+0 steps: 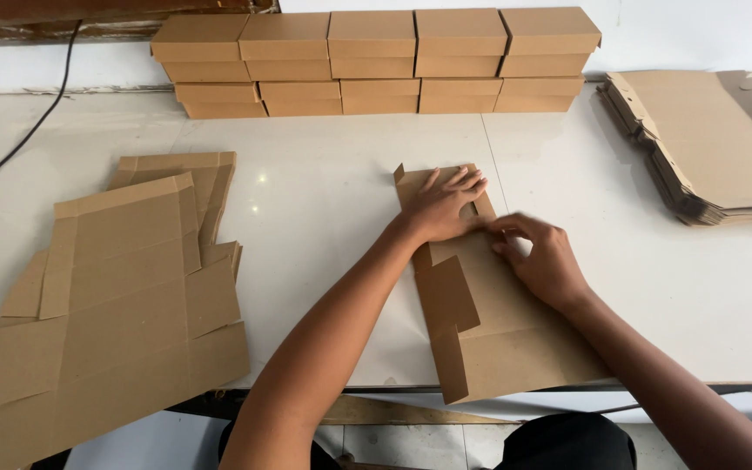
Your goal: The person assembles flat cardboard sheets into small rectangular boxes by folding along pre-scored lines and tucking flaps to form the sides and top. The person repeats this process for multiple sheets, stacking the finished boxes on the table.
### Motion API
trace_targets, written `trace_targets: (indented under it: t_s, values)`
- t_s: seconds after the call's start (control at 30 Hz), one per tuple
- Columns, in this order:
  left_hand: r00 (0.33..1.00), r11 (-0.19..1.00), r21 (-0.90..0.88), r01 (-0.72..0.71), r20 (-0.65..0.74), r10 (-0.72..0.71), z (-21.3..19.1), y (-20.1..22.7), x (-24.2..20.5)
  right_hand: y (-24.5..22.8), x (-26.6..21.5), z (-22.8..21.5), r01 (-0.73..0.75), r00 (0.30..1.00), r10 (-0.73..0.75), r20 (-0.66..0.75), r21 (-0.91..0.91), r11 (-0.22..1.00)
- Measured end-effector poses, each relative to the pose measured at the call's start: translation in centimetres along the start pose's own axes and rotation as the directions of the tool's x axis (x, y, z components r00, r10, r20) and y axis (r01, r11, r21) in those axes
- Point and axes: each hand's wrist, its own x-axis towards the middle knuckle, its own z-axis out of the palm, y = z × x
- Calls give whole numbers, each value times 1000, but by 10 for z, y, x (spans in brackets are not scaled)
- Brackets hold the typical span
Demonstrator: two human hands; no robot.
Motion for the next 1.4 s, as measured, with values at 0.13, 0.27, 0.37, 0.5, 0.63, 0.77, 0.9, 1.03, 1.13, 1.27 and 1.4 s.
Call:
trace_targets:
  t_s: [0.13, 0.27, 0.37, 0.5, 0.63, 0.77, 0.9, 1.03, 1.13, 1.27, 1.4]
  values:
    - [998, 998, 69, -10, 63, 5, -10, 4, -5, 20, 3, 0, 27, 998, -11, 65, -250, 968]
    - [997, 998, 69, -1, 71, -4, -6, 2, -4, 5, -5, -4, 34, 981, 40, 192, -365, 931]
    - [996, 999, 52, 4, 86, -9, -10, 3, -6, -6, -9, -11, 108, 964, -16, 266, -334, 937]
    - [995, 996, 84, 2, 99, -11, -6, 1, -5, -13, -28, -12, 89, 965, 38, 260, -458, 885]
    - [995, 997, 74, 5, 102, -13, -5, 1, -4, -11, -58, -16, 27, 966, 135, 221, -604, 797]
    - [994, 992, 127, -27, 110, 13, 6, -4, 2, 6, -91, -18, 49, 991, 28, 134, -534, 844]
    - [996, 990, 136, -45, 82, 34, 13, -4, 4, -1, -110, -21, -82, 985, 155, 73, -592, 802]
    - [997, 987, 154, -45, 74, 33, 17, -2, 3, -21, -105, -27, -293, 950, 312, -12, -381, 877]
    - [996, 982, 165, -91, 32, 87, 30, -11, 10, -20, -93, -34, -365, 924, 382, 9, -273, 890]
    - [994, 990, 116, -76, 86, 66, 21, -7, 10, -58, -86, -53, -362, 922, 384, -47, 246, 899]
    - [975, 987, -22, -159, 152, 160, 26, -6, 14, -38, -85, -29, -172, 982, 188, -2, 403, 899]
